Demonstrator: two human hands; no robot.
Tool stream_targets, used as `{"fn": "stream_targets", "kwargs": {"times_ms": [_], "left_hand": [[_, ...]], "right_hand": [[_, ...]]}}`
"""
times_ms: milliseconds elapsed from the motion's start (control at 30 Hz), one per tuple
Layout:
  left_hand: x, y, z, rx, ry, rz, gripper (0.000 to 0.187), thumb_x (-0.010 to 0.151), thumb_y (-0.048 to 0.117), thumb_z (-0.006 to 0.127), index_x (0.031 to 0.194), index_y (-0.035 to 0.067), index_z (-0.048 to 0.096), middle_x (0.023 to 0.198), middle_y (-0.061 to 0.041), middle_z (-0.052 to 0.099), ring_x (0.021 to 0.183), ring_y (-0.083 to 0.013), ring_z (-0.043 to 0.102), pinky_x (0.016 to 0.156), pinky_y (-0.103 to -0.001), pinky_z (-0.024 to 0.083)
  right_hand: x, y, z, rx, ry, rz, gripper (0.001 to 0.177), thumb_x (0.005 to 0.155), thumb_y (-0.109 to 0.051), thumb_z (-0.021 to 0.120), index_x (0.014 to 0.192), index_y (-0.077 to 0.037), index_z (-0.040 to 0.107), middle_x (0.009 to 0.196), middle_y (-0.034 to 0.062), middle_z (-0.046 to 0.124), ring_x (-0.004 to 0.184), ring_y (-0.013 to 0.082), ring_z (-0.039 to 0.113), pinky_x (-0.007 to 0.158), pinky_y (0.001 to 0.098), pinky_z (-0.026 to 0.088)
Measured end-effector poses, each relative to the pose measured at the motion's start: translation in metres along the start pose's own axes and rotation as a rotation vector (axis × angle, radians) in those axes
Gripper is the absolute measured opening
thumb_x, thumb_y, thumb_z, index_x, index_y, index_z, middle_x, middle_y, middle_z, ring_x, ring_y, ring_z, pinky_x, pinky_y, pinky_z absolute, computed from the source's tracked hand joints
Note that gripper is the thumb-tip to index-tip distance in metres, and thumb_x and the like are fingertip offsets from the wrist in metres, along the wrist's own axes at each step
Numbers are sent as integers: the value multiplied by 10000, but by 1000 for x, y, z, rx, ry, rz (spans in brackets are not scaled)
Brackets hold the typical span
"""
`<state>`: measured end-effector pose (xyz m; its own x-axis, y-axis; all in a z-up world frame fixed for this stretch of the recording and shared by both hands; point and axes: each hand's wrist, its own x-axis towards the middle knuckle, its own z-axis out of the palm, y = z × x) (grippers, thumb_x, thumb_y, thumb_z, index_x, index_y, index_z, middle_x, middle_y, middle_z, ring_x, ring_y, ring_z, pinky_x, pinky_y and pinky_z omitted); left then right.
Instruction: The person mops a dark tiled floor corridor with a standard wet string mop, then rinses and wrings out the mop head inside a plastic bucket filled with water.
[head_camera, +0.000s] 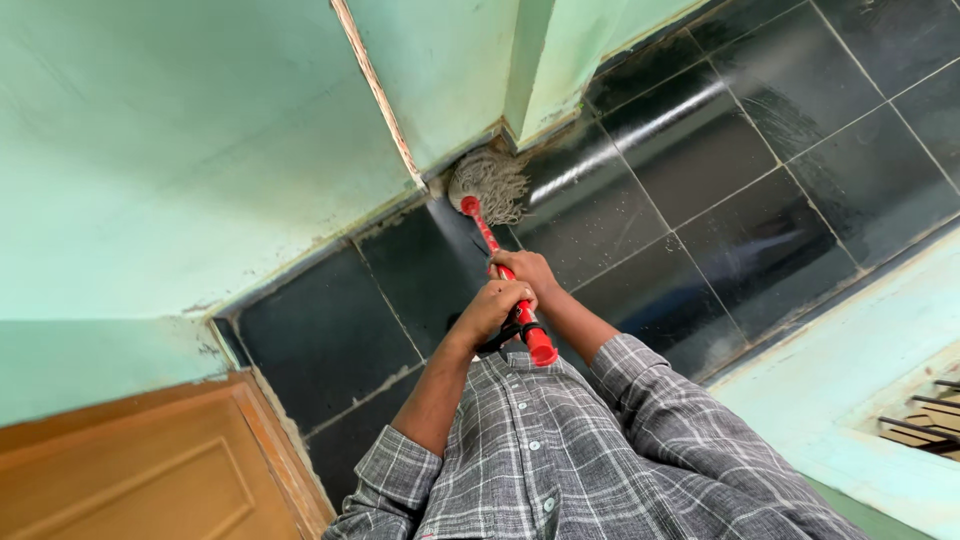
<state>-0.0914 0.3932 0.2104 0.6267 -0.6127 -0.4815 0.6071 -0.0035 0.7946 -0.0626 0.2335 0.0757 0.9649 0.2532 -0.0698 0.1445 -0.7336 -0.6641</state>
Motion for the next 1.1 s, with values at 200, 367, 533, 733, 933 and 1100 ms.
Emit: {"fn": "stream_targets", "kwargs": {"times_ms": [200, 367, 533, 733, 933, 1100], "left_hand": [[-8, -51, 25, -12, -1, -34, 347, 931, 283, 521, 700, 51, 635, 577, -41, 565, 396, -114, 474, 354, -266, 368], [18, -122, 12, 194, -24, 383, 335, 1005, 246, 530, 762, 41, 633, 701, -34, 617, 630, -108, 583, 564, -262, 455], [-2, -96, 6, -307, 115, -39, 242, 947, 236, 530, 863, 31, 627, 694, -57, 624, 558, -168, 624, 484, -401, 508], [-17, -101, -49, 870, 814, 472, 582, 902, 43, 568, 1479, 108, 604, 1195, -172, 621, 963, -299, 671, 788, -387, 568], [5, -167, -82, 152, 462, 881, 243, 1007, 188, 743, 1210, 67, 686, 1376, -199, 619, 1246, -246, 610, 1050, -334, 469], [-34, -154, -73, 349, 733, 593, 229, 985, 256, 743, 976, 28, 752, 825, -130, 711, 763, -220, 693, 741, -334, 557]], "right_hand": [[-54, 24, 4, -87, 57, -51, 199, 878, -299, 692, 963, -123, 726, 863, 101, 730, 800, 338, 713, 693, 454, 553], [-64, 45, 26, 55, 42, -52, 202, 867, -221, 704, 997, -65, 713, 969, 157, 720, 877, 386, 702, 761, 468, 559], [-36, 63, 59, 61, 51, -193, 256, 808, -191, 719, 1038, -82, 745, 978, 205, 699, 869, 421, 697, 766, 479, 567], [-10, 42, 75, 13, -88, -97, 217, 906, -264, 779, 995, -69, 742, 877, 212, 724, 869, 403, 716, 754, 464, 571], [8, 24, 97, 178, -115, -160, 349, 816, -202, 814, 1086, -42, 660, 931, 178, 746, 917, 359, 753, 759, 426, 584], [-6, -3, 141, -115, 136, -179, 568, 778, -201, 805, 1246, 47, 601, 942, 286, 688, 863, 469, 679, 694, 512, 545]]}}
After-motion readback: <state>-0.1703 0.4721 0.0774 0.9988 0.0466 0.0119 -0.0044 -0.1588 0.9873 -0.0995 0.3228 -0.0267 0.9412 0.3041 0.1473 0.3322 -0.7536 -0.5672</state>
